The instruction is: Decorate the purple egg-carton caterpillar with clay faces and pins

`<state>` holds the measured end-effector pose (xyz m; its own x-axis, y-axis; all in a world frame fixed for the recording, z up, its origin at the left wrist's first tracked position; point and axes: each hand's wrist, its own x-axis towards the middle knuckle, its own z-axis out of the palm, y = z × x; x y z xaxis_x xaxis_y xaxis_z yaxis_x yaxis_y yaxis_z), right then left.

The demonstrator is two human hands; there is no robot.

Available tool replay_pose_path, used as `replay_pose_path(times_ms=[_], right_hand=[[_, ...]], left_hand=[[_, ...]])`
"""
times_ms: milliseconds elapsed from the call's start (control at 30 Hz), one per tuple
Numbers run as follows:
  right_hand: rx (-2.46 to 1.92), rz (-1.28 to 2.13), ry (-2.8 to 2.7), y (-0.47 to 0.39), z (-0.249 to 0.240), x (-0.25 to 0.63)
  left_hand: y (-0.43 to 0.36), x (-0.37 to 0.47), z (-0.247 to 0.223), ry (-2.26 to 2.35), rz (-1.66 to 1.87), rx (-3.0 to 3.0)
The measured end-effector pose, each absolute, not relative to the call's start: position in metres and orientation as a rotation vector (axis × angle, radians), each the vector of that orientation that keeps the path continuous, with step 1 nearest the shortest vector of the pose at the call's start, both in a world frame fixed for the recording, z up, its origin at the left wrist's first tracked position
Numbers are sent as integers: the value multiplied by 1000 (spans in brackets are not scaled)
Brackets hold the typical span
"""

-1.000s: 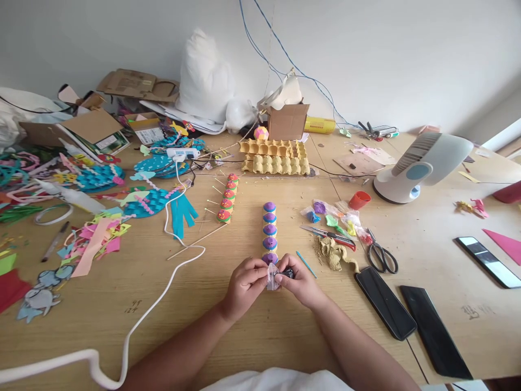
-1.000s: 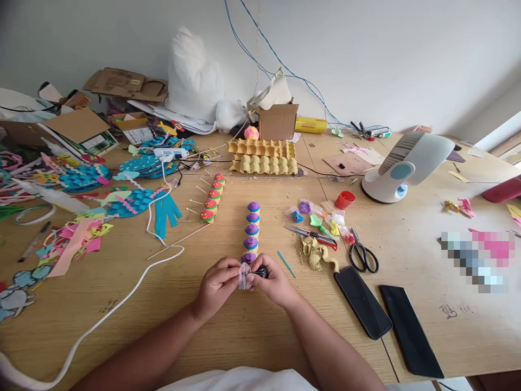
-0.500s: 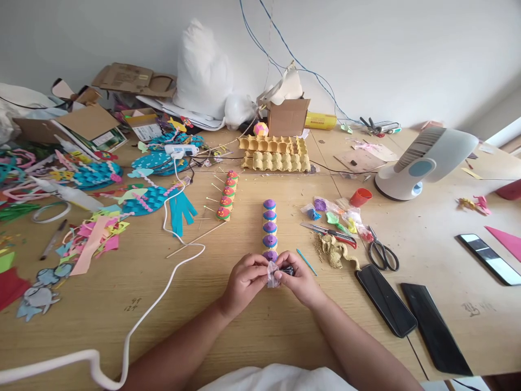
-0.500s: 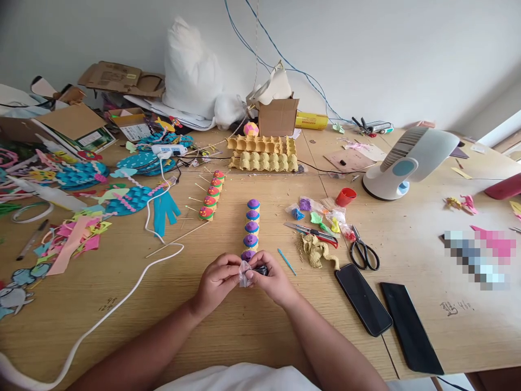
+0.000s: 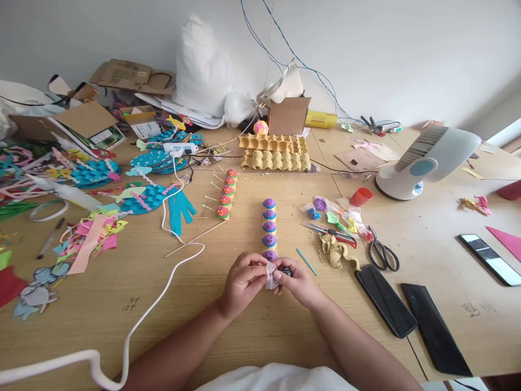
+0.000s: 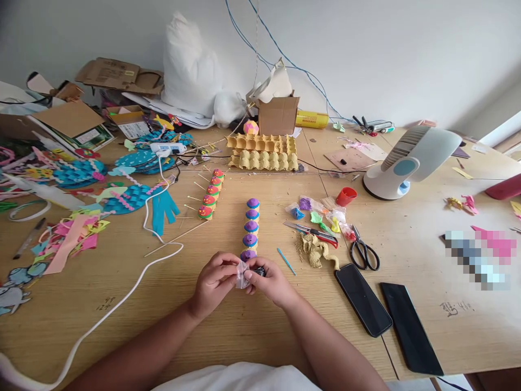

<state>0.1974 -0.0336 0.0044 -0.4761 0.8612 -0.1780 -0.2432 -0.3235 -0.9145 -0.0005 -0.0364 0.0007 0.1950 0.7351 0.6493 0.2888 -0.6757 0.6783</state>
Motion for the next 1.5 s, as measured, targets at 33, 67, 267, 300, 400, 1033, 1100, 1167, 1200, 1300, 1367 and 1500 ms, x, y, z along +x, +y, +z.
replay_pose_path(times_ms=[33, 67, 267, 300, 400, 1033, 1100, 1167, 1200, 1300, 1367, 1500], right_hand=[[-893, 1899, -1150, -34, 4, 198], [-895, 1907, -1159, -34, 3, 198], [-908, 1912, -1148, -35, 4, 199], [-914, 1909, -1141, -35, 4, 199], [-928, 1885, -1133, -35, 4, 198], [-1041, 1477, -1251, -34, 0, 198], [-1102, 1309, -1212, -32, 1, 199], [-1140, 1238, -1122, -29, 2, 200], [-1140, 1244, -1077, -28, 3, 200], [-1102, 1314, -1001, -27, 1, 197], [-1075, 1356, -991, -28, -2, 195], [-1070, 1372, -1095, -32, -4, 193]], left_hand=[[-37, -1, 1, 949, 1486, 2072], [-37, -1, 2, 940, 1492, 2077], [-38, -1, 9, 949, 1503, 2162], [-37, 0, 10, 951, 1511, 2167], [-36, 1, 11, 935, 1538, 2170], [-38, 4, 9, 1002, 1520, 2098], [-38, 4, 5, 1070, 1552, 1956], [-37, 3, 1, 1127, 1583, 1808], [-37, 3, -1, 1151, 1589, 1754], [-37, 3, -6, 1151, 1566, 1691], [-38, 3, -7, 1107, 1538, 1722], [-40, 3, -3, 1014, 1490, 1879]])
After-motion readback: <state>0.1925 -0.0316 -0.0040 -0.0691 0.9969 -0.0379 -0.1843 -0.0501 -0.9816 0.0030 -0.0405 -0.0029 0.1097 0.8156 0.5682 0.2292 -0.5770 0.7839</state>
